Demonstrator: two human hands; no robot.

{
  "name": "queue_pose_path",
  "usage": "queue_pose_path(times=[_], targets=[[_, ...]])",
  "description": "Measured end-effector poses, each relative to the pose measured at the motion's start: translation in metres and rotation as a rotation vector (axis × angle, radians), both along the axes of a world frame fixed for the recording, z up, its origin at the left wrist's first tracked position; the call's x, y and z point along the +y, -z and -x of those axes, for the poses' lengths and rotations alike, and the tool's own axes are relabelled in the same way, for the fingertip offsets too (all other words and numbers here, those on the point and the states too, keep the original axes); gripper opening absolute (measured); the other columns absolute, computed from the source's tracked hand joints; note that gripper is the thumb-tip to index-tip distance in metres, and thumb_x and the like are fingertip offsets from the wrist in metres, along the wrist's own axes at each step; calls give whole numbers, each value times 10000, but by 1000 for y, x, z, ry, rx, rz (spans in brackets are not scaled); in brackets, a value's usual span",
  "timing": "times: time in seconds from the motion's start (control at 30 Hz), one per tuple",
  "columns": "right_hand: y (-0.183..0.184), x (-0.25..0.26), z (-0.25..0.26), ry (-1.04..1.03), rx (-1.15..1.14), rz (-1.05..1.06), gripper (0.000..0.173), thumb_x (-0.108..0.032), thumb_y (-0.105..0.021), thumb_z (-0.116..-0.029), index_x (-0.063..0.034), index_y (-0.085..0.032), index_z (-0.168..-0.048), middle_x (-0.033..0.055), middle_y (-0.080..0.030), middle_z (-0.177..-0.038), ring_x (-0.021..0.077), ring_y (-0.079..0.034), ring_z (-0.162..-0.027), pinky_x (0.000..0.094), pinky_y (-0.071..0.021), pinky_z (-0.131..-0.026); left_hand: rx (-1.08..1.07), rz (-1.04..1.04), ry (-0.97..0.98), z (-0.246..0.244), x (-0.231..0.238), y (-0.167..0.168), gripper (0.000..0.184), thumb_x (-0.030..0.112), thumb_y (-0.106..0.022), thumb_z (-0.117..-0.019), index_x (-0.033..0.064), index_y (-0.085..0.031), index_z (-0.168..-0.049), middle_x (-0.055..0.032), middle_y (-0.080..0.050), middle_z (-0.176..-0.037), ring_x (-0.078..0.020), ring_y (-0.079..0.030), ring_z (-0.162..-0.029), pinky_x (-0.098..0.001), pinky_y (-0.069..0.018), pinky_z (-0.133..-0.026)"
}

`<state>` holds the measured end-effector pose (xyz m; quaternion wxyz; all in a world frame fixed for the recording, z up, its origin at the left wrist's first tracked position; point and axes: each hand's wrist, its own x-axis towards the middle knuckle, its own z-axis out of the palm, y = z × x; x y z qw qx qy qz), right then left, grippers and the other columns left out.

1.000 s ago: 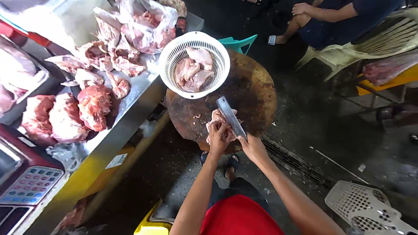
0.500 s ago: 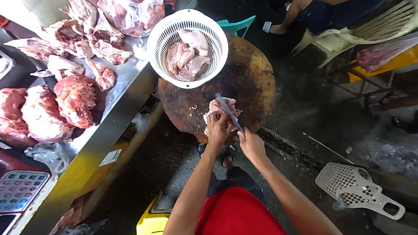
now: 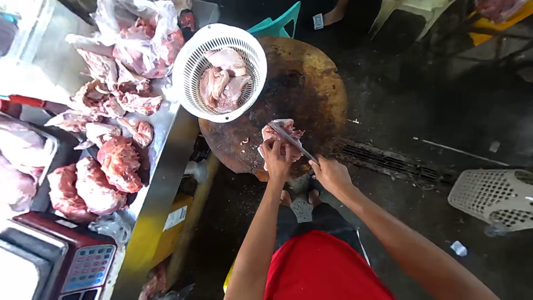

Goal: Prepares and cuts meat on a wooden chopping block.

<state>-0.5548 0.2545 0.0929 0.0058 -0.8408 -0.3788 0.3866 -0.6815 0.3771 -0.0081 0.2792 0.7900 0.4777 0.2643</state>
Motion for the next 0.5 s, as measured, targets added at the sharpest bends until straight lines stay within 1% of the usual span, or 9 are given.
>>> queue_pose_path(times=[0.07,0.1,0.17,0.2,0.27,0.37,0.43,0.5], targets=[[4,1,-2,-4,8,15,472,-435,-344,-1115,-92,-593,-1320,201,-721,-1064,398,-705,-1050,584,-543,-869,42,-26,-20,-3,0,-1,215,283,-698,-909,99,-746,-1009,-201,-593,-1200,-389,-544,-1176,-542,-444,-1016],[7,-3,-3,-7,9,33,469,-428,-337,-1117,-93,-580,-1338,202,-721,-1069,401,-704,-1054,582,-545,-870,68,-28,-30,-5,0,-2,235,287,-722,-895,88,-744,-1017,-211,-592,-1199,-401,-546,-1174,-549,-450,-1008],[11,-18,-6,-10,8,83,469,-416,-339,-1117,-90,-558,-1374,211,-718,-1094,413,-703,-1065,591,-548,-872,102,-11,-47,-5,-1,-5,275,292,-759,-878,75,-740,-1046,-218,-577,-1213,-406,-539,-1183,-549,-458,-1000],[13,-28,-8,-3,15,108,473,-417,-342,-1116,-85,-551,-1381,218,-713,-1107,422,-698,-1070,599,-547,-875,109,-6,-51,-3,0,-6,271,283,-770,-865,75,-736,-1035,-211,-580,-1217,-399,-541,-1188,-544,-460,-1002],[14,-46,-13,10,36,140,491,-428,-340,-1116,-68,-556,-1371,229,-707,-1115,428,-693,-1075,603,-542,-878,85,15,-42,1,2,-5,261,248,-768,-853,65,-743,-1037,-207,-584,-1226,-391,-535,-1202,-540,-444,-1027],[9,-57,-17,-7,46,134,503,-443,-321,-1117,-63,-564,-1338,219,-709,-1089,418,-696,-1064,594,-540,-873,60,71,-39,4,5,-8,238,201,-719,-884,46,-749,-1061,-219,-573,-1268,-393,-510,-1246,-534,-423,-1059],[3,-53,-12,-33,41,92,489,-437,-294,-1121,-78,-543,-1343,207,-712,-1046,414,-705,-1028,577,-547,-851,95,99,-65,1,7,-12,240,240,-710,-912,45,-750,-1045,-217,-572,-1272,-387,-515,-1247,-528,-424,-1068],[2,-47,-3,-57,22,22,474,-416,-269,-1123,-85,-538,-1331,197,-710,-1008,404,-715,-985,565,-556,-812,161,104,-85,-5,9,-18,258,277,-728,-910,40,-745,-1007,-219,-581,-1240,-393,-533,-1208,-525,-438,-1043]])
